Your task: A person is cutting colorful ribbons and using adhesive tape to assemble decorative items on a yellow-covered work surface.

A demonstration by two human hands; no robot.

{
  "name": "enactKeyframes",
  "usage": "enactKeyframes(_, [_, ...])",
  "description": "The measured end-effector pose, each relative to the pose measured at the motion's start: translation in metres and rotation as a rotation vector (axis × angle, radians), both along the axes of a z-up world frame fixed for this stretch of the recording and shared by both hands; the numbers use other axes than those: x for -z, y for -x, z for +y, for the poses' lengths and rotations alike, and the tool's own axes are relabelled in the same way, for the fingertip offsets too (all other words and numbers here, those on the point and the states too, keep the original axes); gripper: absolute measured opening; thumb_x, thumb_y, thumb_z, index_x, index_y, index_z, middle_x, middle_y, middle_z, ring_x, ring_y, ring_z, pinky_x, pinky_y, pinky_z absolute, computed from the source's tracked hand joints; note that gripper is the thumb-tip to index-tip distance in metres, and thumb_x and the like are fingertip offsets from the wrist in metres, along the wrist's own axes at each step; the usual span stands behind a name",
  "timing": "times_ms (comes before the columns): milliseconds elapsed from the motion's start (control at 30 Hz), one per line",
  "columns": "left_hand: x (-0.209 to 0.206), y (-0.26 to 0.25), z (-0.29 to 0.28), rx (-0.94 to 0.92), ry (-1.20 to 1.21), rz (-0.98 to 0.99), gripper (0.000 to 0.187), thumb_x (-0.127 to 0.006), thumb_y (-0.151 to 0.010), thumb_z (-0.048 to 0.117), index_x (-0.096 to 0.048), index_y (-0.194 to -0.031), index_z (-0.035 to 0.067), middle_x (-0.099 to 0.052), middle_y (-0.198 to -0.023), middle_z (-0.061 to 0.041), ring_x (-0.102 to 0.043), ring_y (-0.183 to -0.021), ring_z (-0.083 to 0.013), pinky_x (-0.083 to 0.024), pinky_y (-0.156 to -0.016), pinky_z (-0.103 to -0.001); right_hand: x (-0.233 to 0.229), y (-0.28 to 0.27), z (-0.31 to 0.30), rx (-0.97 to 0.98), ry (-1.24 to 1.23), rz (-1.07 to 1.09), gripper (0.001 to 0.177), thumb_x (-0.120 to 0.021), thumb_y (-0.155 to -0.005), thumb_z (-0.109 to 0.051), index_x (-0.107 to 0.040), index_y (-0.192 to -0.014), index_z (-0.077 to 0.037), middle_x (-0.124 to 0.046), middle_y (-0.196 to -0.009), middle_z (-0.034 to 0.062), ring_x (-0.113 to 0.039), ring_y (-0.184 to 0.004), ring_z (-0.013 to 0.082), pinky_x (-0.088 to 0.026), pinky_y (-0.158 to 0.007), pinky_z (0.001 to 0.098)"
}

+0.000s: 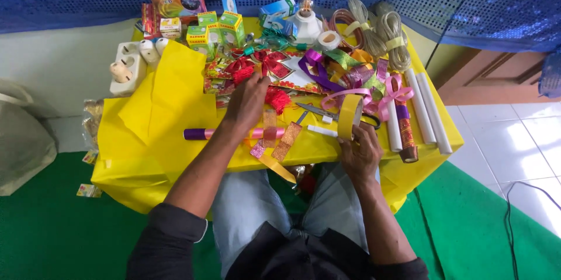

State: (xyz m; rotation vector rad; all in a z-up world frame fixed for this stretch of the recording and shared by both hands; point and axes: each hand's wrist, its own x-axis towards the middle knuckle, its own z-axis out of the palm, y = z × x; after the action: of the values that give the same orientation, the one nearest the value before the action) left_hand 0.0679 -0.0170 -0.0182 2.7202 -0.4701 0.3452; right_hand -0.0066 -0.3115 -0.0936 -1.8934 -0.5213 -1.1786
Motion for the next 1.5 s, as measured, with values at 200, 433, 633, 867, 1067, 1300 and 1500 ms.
enactKeyframes(200, [-0.044, 0.021, 0.012, -0.082, -0.079, -0.029, 0.028, -0.067, -0.088, -0.005, -0.068, -0.114, 0.003, -0.068, -0.107, -0.016, -0.074, -0.092, -0.0386, -0.062, -0.074, -0.05, 0.0, 0.002, 0.0, 0.027, 0.019, 0.017, 0.029, -0.076, -0.098, -0.03, -0.072, -0.1, -0.002, -0.06, -0.085, 0.0111, -0.054, -0.062, 0.0262, -0.049, -0.053, 0.0349])
enactKeyframes(433, [0.002, -0.013, 0.005, -0.069, -0.028, -0.021, 0.029, -0.063, -0.09, 0.001, -0.069, -0.116, 0.012, -0.069, -0.106, -0.009, -0.074, -0.096, -0.0351, -0.062, -0.077, -0.05, -0.003, 0.002, 0.001, -0.005, -0.001, 0.015, 0.027, -0.074, -0.098, -0.027, -0.072, -0.101, -0.001, -0.061, -0.086, 0.0117, -0.054, -0.062, 0.0259, -0.049, -0.053, 0.0338])
enactKeyframes(633, [0.034, -0.052, -0.012, 0.037, -0.101, -0.065, 0.025, -0.066, -0.09, 0.004, -0.072, -0.114, 0.009, -0.067, -0.11, -0.013, -0.069, -0.103, -0.0356, -0.06, -0.084, -0.049, -0.004, 0.003, 0.001, -0.026, -0.01, 0.015, 0.024, -0.075, -0.097, -0.022, -0.072, -0.102, 0.001, -0.061, -0.087, 0.0146, -0.056, -0.063, 0.0266, -0.05, -0.051, 0.0332])
enactKeyframes(867, [0.021, -0.062, -0.04, 0.091, -0.243, -0.156, 0.028, -0.078, -0.085, 0.006, -0.072, -0.113, 0.005, -0.069, -0.107, -0.016, -0.07, -0.101, -0.0343, -0.056, -0.086, -0.048, -0.005, 0.002, 0.002, -0.041, -0.024, 0.002, 0.022, -0.075, -0.097, -0.022, -0.073, -0.104, -0.001, -0.063, -0.09, 0.0147, -0.057, -0.064, 0.026, -0.05, -0.051, 0.0318])
enactKeyframes(1067, [0.045, -0.102, -0.034, 0.126, -0.24, -0.189, 0.022, -0.078, -0.085, 0.01, -0.07, -0.106, 0.007, -0.069, -0.098, -0.013, -0.072, -0.095, -0.0332, -0.057, -0.081, -0.049, -0.002, 0.001, -0.002, -0.049, -0.01, -0.015, 0.022, -0.076, -0.094, -0.022, -0.072, -0.105, -0.003, -0.064, -0.09, 0.0137, -0.059, -0.065, 0.0245, -0.049, -0.05, 0.0296])
enactKeyframes(1300, [0.02, -0.096, -0.025, 0.082, -0.146, -0.214, 0.024, -0.08, -0.087, 0.023, -0.066, -0.095, 0.005, -0.07, -0.093, -0.015, -0.074, -0.084, -0.0377, -0.06, -0.073, -0.052, 0.0, -0.002, -0.001, -0.057, -0.012, -0.05, 0.025, -0.074, -0.095, -0.025, -0.072, -0.106, -0.003, -0.066, -0.093, 0.0159, -0.063, -0.069, 0.0261, -0.052, -0.053, 0.0287])
enactKeyframes(1500, [-0.027, -0.064, -0.021, 0.015, -0.042, -0.325, 0.031, -0.08, -0.09, 0.03, -0.063, -0.085, 0.004, -0.068, -0.082, -0.014, -0.074, -0.074, -0.0376, -0.059, -0.062, -0.049, -0.004, 0.0, 0.003, -0.052, -0.029, -0.051, 0.025, -0.074, -0.096, -0.024, -0.071, -0.105, -0.001, -0.066, -0.093, 0.017, -0.065, -0.07, 0.0273, -0.053, -0.055, 0.0302])
